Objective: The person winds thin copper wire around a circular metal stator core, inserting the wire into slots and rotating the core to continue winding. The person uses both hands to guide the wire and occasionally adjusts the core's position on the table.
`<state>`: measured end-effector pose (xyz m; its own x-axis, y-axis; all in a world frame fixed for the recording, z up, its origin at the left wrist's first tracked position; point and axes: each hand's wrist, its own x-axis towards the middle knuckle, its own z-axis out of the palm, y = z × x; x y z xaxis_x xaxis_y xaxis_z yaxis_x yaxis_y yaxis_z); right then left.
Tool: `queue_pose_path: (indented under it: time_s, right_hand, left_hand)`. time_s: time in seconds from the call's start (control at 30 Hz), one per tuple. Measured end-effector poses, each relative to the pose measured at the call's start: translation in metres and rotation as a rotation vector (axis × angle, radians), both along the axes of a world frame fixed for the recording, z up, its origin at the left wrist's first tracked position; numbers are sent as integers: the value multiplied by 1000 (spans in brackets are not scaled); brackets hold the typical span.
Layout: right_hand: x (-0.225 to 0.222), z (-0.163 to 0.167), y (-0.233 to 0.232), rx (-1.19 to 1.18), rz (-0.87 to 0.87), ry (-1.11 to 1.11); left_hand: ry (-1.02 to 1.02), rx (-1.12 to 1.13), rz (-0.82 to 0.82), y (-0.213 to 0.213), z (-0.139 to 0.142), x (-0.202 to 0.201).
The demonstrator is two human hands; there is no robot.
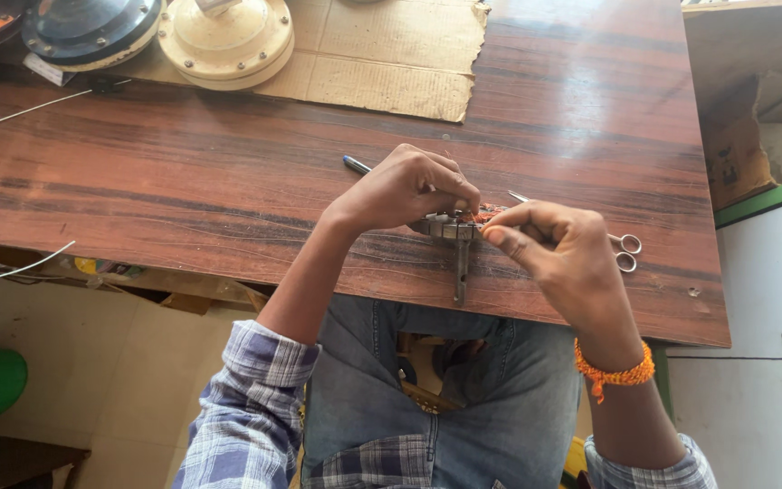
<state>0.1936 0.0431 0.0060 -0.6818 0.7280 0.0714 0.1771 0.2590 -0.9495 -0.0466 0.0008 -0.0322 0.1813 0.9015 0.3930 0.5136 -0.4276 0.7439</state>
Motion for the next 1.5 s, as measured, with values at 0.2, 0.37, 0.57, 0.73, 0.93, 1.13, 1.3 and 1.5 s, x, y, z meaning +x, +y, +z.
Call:
queue_pose_path:
  time_s: [0.2,0.37,0.57,0.73,0.93,1.13,1.3,1.5]
  right_hand:
    - [-9,-5,-21,281,44,-89]
    - [-10,-19,-38,537,-34,-111]
    - [-7,-37,-46,594,-88,0]
    - [2,-46,-41,417,-123,8]
    - [9,-59,-38,459,-78,21]
    - [10,-77,-43,753,14,-64]
    - [30,-79,-40,808,-24,-127]
    - [52,-58,-27,680,-121,-83]
  left_hand:
    - [22,-7,-3,5,-4,-2]
    - [20,62,-52,5,-4,-3]
    - [36,-52,3,4,1,2]
    - [49,-3,-48,3,10,5]
    - [105,-107,-34,3,22,10]
    - [66,-117,-27,2,24,12]
    - [-59,107,38,-18,12,22]
    - [335,361,312,-34,-22,53]
